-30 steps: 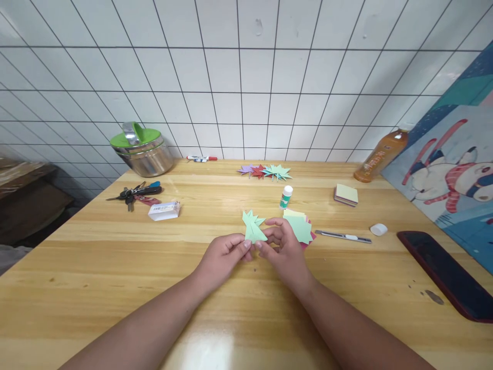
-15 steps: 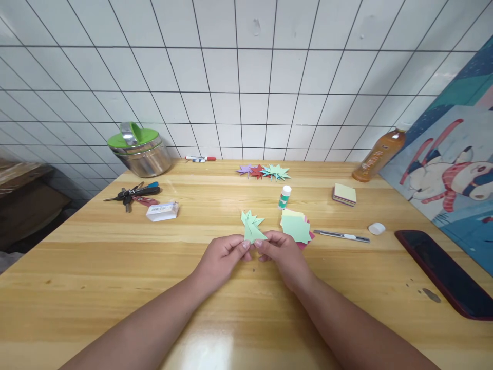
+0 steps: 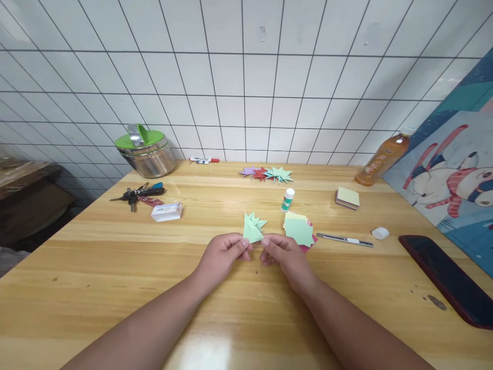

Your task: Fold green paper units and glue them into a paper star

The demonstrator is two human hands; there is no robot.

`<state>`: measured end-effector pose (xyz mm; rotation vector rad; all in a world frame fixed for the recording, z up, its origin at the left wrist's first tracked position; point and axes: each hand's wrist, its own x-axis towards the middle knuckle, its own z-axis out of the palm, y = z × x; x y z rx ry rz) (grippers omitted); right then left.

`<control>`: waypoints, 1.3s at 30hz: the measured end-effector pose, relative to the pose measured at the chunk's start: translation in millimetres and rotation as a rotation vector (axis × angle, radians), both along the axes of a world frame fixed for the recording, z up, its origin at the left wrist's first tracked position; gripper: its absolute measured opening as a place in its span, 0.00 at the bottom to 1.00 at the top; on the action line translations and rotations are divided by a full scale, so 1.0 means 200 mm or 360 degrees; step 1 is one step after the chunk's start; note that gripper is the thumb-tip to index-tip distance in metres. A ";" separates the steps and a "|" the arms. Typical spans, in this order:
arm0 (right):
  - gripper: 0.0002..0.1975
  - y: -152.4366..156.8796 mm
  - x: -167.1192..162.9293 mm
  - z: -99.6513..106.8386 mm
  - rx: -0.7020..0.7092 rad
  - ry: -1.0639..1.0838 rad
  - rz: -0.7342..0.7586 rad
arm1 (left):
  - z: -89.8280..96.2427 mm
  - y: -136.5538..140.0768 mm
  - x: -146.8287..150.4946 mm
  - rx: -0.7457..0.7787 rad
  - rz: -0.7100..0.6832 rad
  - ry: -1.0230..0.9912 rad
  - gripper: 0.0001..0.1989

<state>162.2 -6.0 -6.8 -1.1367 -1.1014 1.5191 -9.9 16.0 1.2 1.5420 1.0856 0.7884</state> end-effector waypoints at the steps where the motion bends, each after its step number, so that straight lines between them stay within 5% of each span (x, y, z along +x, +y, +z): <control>1: 0.16 0.00 0.00 0.00 0.0021 -0.0037 0.0014 | 0.00 0.00 0.00 0.0036 -0.0004 0.0034 0.15; 6: 0.12 0.00 -0.03 0.00 0.0074 -0.0215 -0.0046 | -0.01 -0.02 0.01 0.0225 -0.0078 0.0215 0.17; 13: 0.14 -0.01 -0.05 0.00 0.0166 -0.0442 -0.0021 | -0.01 -0.02 0.02 0.0275 0.0089 0.0016 0.10; 24: 0.14 -0.02 -0.06 0.01 0.0067 -0.0294 -0.0096 | -0.01 -0.01 0.01 -0.0220 0.0105 -0.0396 0.11; 33: 0.11 -0.02 -0.02 -0.02 0.0352 -0.0674 -0.0149 | -0.01 0.00 -0.01 -0.0102 0.0079 -0.0085 0.14; 39: 0.11 -0.01 -0.02 -0.02 0.0243 -0.0427 -0.0224 | -0.04 0.00 0.00 -0.0077 0.0013 0.0046 0.16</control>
